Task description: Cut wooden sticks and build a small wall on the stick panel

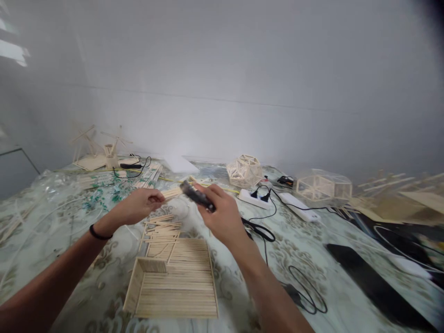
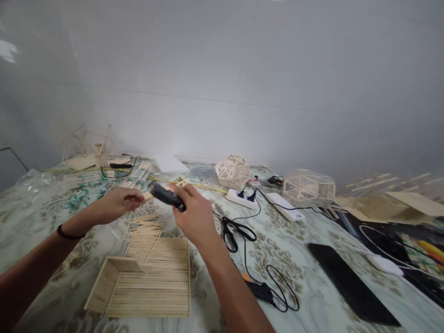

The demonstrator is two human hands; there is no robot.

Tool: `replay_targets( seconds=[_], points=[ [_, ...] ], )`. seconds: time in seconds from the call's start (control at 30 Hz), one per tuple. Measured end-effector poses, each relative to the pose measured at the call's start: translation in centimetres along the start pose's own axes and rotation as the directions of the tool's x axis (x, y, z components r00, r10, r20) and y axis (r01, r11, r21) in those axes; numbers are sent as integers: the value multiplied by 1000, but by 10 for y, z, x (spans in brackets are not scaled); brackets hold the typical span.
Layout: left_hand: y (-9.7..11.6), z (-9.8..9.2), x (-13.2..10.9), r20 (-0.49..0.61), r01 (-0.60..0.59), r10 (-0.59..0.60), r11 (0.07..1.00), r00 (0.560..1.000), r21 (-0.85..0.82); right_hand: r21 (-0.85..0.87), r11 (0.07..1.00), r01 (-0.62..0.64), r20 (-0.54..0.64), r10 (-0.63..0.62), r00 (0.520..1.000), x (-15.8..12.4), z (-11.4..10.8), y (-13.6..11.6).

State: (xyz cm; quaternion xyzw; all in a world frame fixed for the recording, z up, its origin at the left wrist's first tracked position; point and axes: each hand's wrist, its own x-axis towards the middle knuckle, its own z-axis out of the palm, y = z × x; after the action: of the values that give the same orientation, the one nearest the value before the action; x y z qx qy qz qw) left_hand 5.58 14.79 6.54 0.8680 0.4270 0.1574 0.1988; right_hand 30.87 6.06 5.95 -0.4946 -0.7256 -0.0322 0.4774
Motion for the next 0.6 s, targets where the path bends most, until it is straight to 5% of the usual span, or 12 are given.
replay_targets(
  seconds=[0.07, 0.2, 0.3, 0.43, 0.5, 0.6],
  points=[
    [21, -6, -11, 36, -64, 78, 955, 996, -290, -111, 989, 98, 38, -94, 995, -4, 6, -1],
    [37, -8, -23, 54, -67, 120, 813, 991, -578, -188, 970, 157, -19, -163, 986, -8, 4, -4],
    [36, -9, -24, -86, -137, 111, 641, 990, -755, -111, 985, 131, -91, -141, 986, -5, -1, -7],
    [39, -6, -22, -295, -291, 65, 461, 953, -838, 304, 929, -211, -112, 254, 961, -1, 0, -16],
    [44, 0, -22, -242, -234, 50, 502, 969, -833, 519, 763, -385, 11, 445, 896, 0, 2, -22],
    [53, 13, -22, -69, -79, 39, 587, 997, -806, 679, 576, -455, 158, 491, 857, 0, 4, -30]
  ],
)
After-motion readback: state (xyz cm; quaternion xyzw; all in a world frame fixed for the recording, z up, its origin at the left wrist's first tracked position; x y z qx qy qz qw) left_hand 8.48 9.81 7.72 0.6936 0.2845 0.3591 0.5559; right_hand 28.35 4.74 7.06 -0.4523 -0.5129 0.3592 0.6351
